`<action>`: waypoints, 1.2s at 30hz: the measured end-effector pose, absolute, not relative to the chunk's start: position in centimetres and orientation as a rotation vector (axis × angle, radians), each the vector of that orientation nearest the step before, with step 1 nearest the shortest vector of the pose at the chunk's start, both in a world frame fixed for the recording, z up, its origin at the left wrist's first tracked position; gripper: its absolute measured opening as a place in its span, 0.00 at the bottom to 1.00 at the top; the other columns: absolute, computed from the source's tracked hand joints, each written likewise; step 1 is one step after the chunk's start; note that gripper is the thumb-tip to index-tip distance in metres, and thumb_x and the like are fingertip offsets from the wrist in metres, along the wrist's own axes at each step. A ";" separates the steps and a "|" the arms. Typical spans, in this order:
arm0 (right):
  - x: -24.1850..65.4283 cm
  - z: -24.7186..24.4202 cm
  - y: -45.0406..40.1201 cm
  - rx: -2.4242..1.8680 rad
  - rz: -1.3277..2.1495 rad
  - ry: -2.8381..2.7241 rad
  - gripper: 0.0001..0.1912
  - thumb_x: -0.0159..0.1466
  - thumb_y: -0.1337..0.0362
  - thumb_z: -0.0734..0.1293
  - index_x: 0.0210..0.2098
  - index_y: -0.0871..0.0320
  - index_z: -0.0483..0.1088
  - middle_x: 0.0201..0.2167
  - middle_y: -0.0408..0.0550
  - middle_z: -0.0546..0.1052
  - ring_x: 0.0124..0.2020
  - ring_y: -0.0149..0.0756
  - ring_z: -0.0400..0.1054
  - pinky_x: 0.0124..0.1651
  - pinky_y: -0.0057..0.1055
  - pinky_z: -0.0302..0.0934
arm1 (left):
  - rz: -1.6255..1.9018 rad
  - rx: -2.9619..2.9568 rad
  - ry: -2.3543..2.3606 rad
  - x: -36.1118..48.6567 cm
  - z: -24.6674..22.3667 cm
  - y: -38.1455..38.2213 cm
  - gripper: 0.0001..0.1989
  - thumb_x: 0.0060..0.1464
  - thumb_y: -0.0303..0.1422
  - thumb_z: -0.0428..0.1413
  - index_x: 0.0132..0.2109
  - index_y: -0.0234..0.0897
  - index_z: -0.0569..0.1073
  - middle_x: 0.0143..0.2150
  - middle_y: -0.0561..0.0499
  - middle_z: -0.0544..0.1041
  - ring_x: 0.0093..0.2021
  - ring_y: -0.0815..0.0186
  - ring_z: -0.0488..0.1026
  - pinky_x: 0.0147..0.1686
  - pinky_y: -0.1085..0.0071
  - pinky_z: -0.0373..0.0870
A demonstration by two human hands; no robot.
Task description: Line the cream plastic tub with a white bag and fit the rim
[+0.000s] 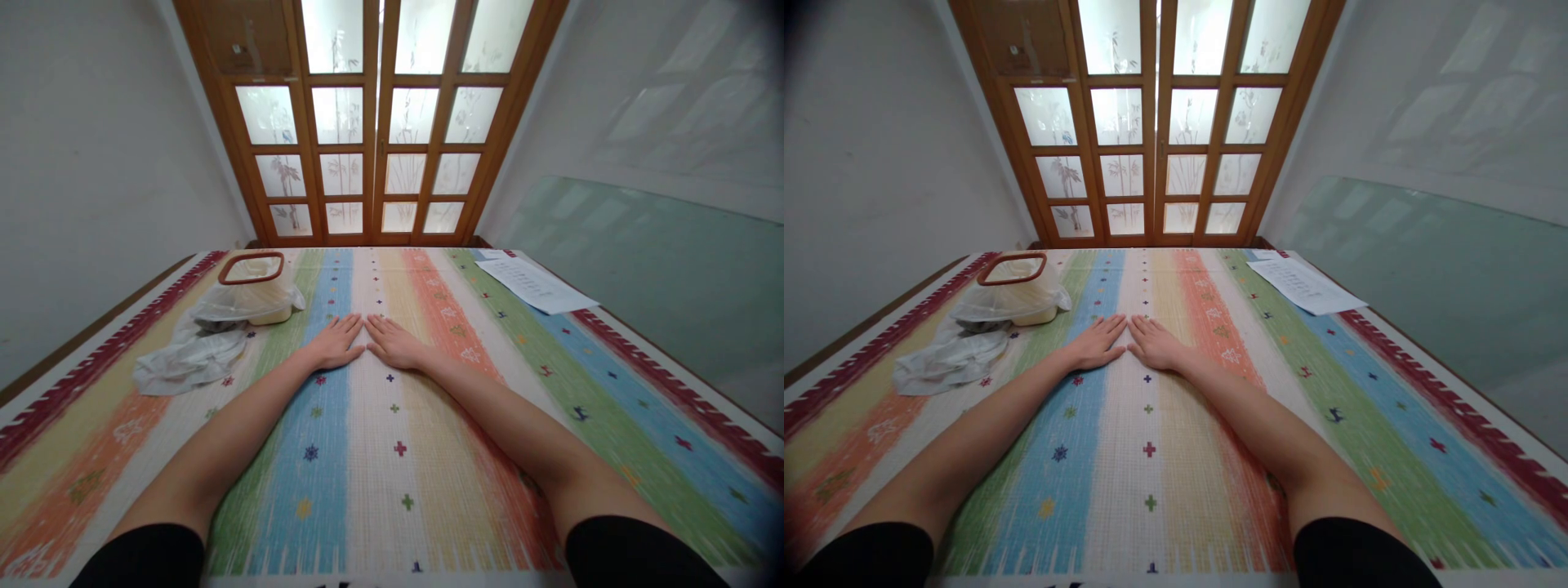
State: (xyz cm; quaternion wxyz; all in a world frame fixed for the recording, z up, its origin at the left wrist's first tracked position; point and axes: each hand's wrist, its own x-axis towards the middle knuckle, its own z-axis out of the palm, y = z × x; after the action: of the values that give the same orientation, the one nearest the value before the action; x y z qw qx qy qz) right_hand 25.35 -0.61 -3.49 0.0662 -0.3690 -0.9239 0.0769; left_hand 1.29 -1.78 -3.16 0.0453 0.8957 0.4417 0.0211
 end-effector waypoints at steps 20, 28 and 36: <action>25.5 -3.6 -0.9 -1.102 0.237 -2.709 0.38 0.76 0.47 0.51 0.77 0.62 0.49 0.77 0.59 0.50 0.78 0.49 0.44 0.77 0.50 0.42 | 0.109 2.705 1.329 1.2 -2.8 -1.9 0.42 0.68 0.56 0.41 0.78 0.33 0.48 0.80 0.40 0.43 0.80 0.52 0.41 0.75 0.52 0.40; 25.8 -2.2 -0.3 -1.043 0.233 -2.498 0.24 0.76 0.54 0.55 0.59 0.58 0.75 0.58 0.55 0.79 0.60 0.45 0.71 0.66 0.44 0.60 | 0.421 2.692 1.420 1.0 -0.5 -1.8 0.25 0.69 0.45 0.45 0.64 0.42 0.75 0.69 0.46 0.71 0.68 0.56 0.67 0.70 0.58 0.58; 26.0 -1.9 0.1 -1.069 0.322 -2.406 0.20 0.75 0.56 0.57 0.49 0.55 0.79 0.49 0.53 0.81 0.52 0.43 0.73 0.59 0.42 0.64 | 1.732 2.243 1.839 -6.7 9.4 -1.0 0.16 0.68 0.35 0.47 0.46 0.36 0.79 0.49 0.47 0.81 0.52 0.58 0.76 0.57 0.60 0.72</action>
State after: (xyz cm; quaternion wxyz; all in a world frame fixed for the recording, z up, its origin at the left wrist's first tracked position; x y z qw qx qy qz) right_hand 26.04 0.07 -1.92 0.2420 -0.3912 -0.8801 0.1178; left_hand -6.66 -1.03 9.38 -0.1179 0.6594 0.5405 0.5091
